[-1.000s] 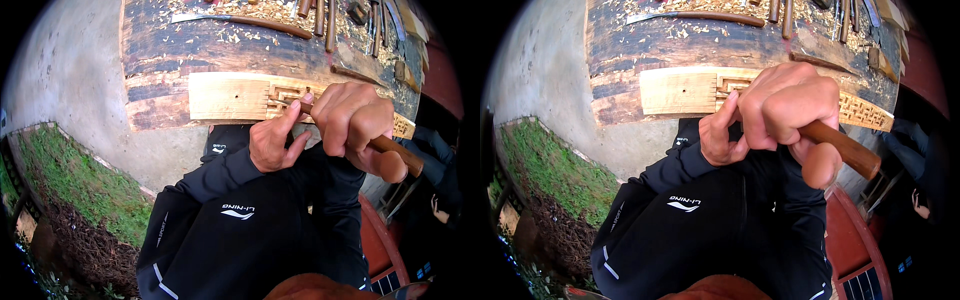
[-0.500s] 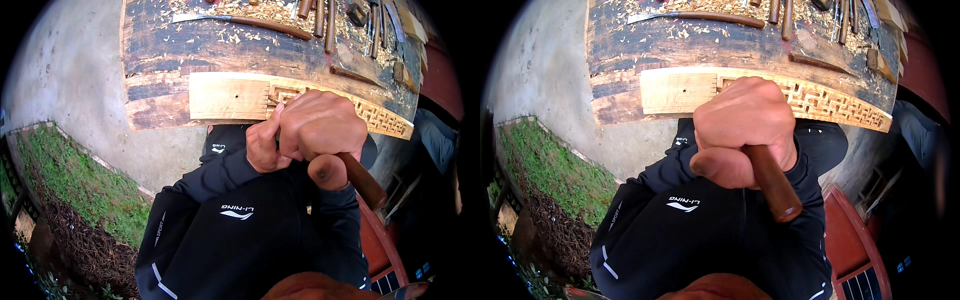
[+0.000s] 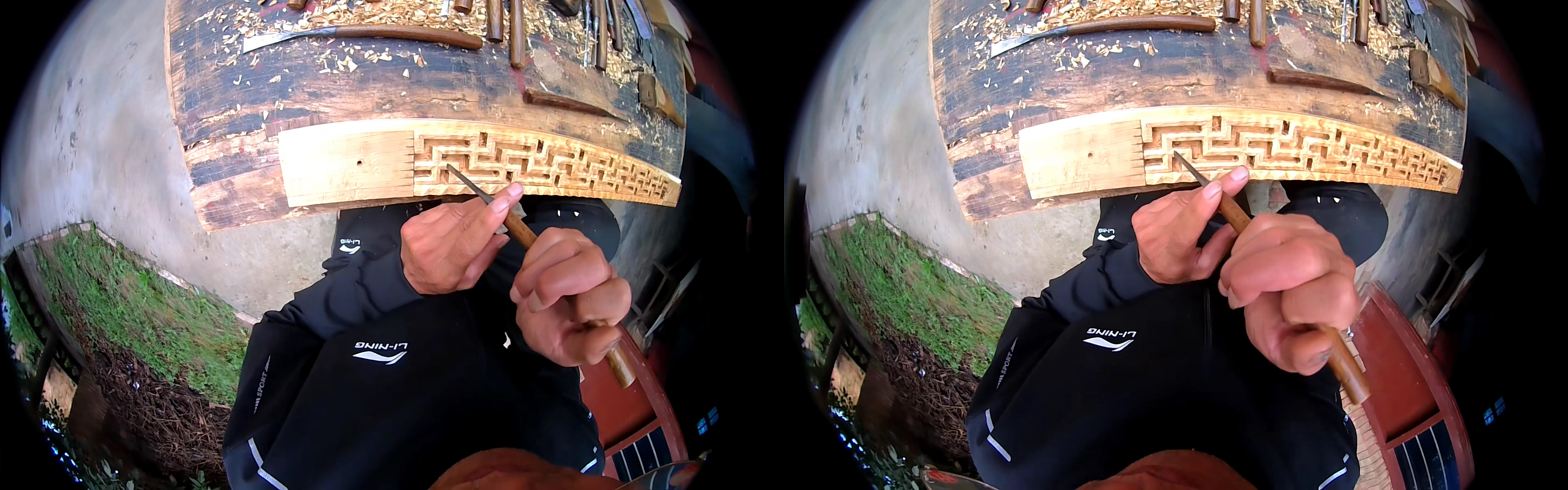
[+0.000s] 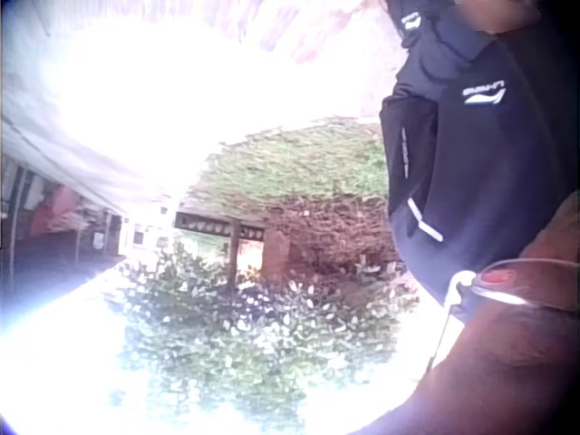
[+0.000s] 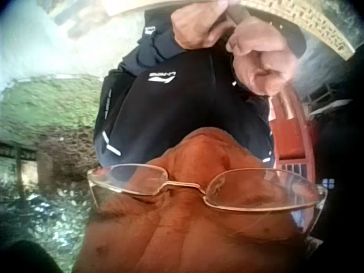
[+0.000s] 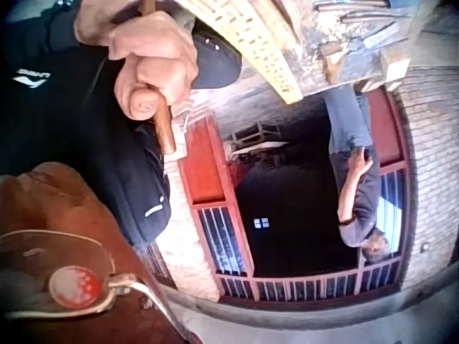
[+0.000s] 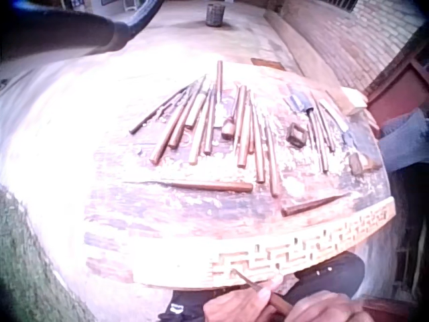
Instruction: The person carves a geometric pattern into a wooden plank using a small chisel, holding the tool with both hands to apply precise pressure.
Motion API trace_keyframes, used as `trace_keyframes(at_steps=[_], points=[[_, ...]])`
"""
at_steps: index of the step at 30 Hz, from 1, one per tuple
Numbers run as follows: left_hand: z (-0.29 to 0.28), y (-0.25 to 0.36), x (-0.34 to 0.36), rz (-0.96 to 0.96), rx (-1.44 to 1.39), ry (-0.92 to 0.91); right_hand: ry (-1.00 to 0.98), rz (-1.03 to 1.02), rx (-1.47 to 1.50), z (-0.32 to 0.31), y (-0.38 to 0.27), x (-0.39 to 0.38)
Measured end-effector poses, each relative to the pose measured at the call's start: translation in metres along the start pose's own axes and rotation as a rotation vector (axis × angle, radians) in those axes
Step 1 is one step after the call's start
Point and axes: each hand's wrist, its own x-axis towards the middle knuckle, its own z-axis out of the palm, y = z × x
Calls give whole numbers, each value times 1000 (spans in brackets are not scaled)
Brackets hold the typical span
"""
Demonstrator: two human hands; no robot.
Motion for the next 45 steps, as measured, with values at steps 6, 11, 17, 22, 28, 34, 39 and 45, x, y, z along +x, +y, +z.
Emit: trace_keyframes(at_steps=[6,11,17,22,28,34,39,45], points=[[-12,5,4,-20,-31,-14,97,-59,-18,13,-1,-9],[-32,5,6,8,-3,-74,44,-61,-55,22,-5,-27],[-41,1,3,49,41,-103,-466,-88,-157,0,-16,0],[-40,-1,1,51,79,-70,-360,-61,33,5,-4,-1],[-45,-8,7,50,96,-46,-113,-22,-37,23,-2,-15],[-51,-15,7,72,142,-85,-123,32,-72,27,-1,-12],[-48,-21,4,63,103,-46,-302,-53,-45,22,6,-5],[-49,-19,3,66,119,-52,-339,-48,-62,26,5,-2]])
